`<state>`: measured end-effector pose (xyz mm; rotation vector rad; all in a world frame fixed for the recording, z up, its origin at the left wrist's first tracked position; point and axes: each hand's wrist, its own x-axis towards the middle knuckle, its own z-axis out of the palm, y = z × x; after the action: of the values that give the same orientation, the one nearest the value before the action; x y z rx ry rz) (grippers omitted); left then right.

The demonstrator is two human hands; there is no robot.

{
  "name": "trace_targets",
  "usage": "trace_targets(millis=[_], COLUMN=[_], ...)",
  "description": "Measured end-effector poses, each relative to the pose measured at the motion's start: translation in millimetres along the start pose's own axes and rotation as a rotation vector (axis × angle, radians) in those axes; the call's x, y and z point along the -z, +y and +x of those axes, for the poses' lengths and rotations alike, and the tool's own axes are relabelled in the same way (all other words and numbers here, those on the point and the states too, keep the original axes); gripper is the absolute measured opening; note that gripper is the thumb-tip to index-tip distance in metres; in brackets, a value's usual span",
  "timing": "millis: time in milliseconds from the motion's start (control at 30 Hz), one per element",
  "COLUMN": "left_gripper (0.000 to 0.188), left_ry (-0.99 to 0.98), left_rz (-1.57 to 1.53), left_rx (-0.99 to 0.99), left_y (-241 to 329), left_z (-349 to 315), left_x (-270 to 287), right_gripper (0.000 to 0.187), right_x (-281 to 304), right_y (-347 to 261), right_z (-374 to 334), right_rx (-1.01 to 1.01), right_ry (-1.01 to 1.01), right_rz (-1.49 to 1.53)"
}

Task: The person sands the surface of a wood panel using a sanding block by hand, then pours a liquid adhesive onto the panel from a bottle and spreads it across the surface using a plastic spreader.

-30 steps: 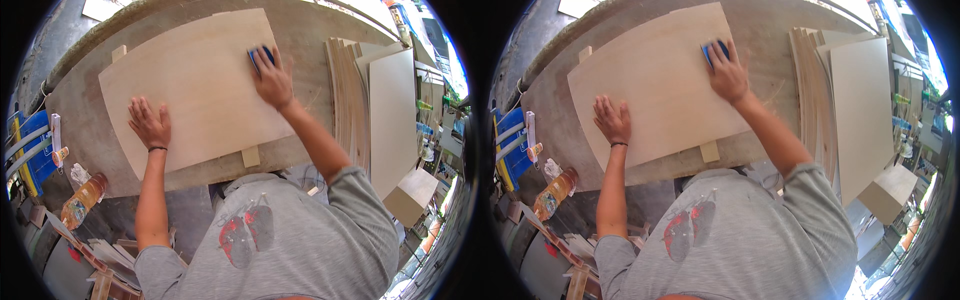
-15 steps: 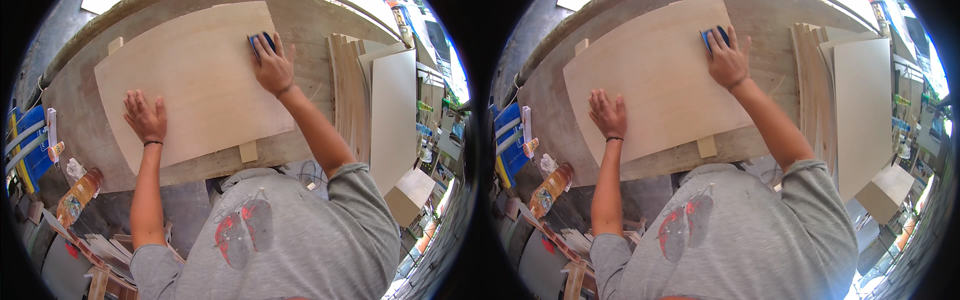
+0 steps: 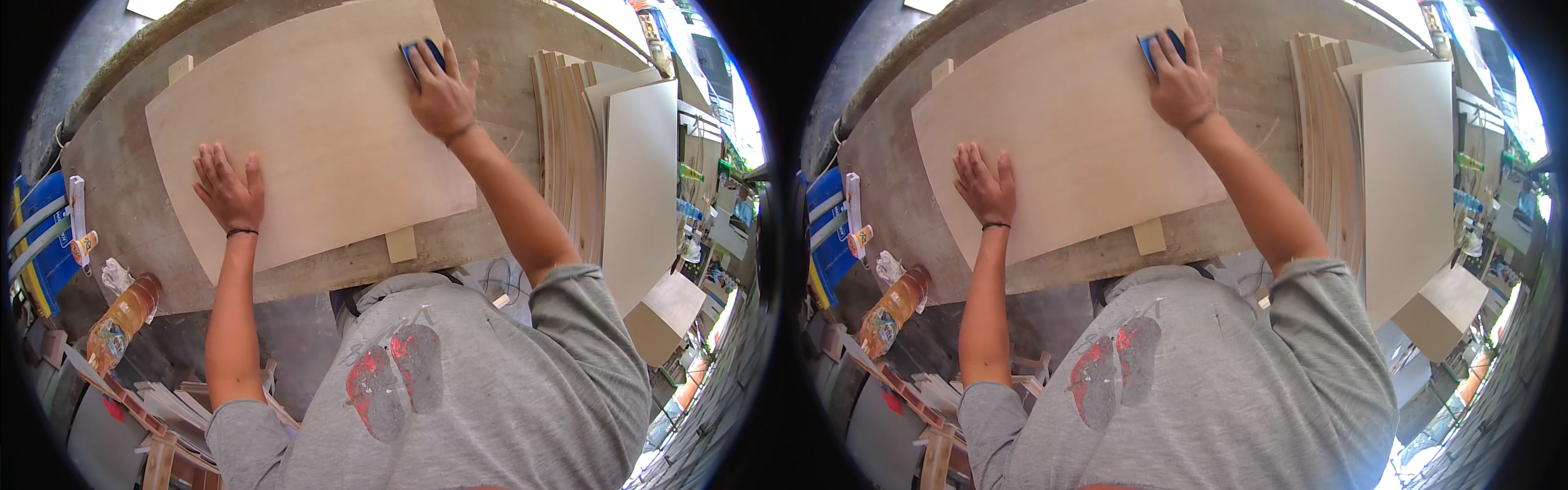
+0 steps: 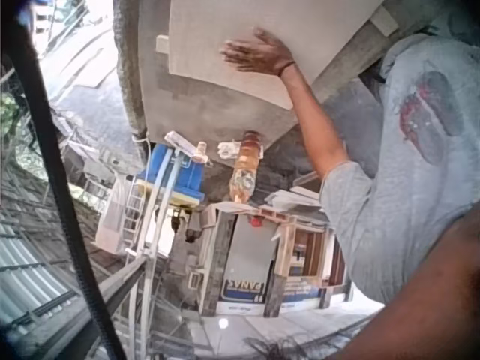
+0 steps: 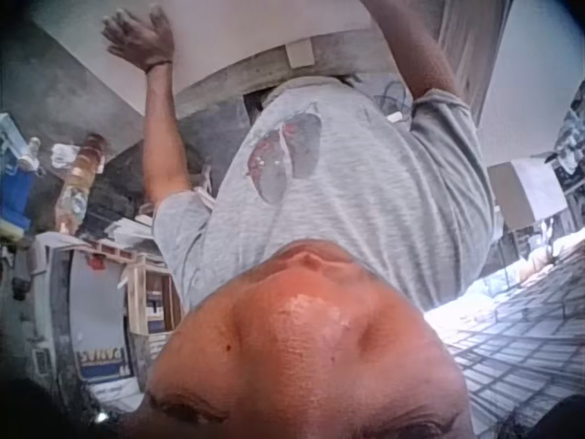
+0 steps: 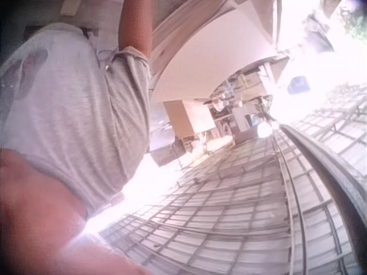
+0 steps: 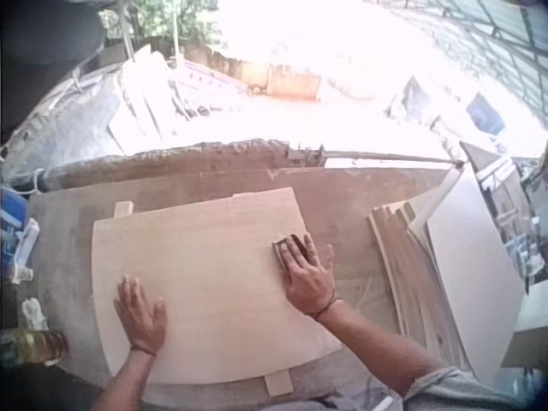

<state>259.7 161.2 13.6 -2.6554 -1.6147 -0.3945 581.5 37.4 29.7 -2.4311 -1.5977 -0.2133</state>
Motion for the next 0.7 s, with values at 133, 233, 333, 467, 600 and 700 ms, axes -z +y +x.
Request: trace_targets(millis=[133, 233, 333, 467, 600, 700], left_gripper=[0.066, 0.066, 0.065, 0.064, 0.065, 0.065], left_ry=[0.041, 0.014, 0.01, 0.008, 0.023, -0.005], left_rz=[-0.008, -0.004, 0.021, -0.013, -0.014, -0.01], left_rx=[-0.024, -0.013, -0.01, -0.004, 0.004, -0.013], left_y=[-3.6, -3.2, -2.5, -0.2, -0.4, -2.4], left_z=[6.4, -3.8, -0.6, 7.3, 7.1, -1.5], left_x=[-3.9, -1.1, -0.8, 0.2, -4.0, -0.8], right_gripper=[0.042, 0.045, 0.044, 0.047, 0.045, 0.045], right_x=[4.7, 3.0, 11.9, 1.4, 5.1, -1.4], right_y=[1.1, -1.3, -1.0, -0.9, -0.4, -2.5], right_z=[-13.1, 3.4, -26.3, 14.2, -20.7, 0.7], right_rx=[0.016, 0.001, 0.035, 0.017, 0.036, -0.009], right_ry=[-0.017, 0.004, -0.054, 0.005, -0.033, 0.016], right_rz=[-0.033, 0.041, -0.031, 0.002, -0.053, 0.022])
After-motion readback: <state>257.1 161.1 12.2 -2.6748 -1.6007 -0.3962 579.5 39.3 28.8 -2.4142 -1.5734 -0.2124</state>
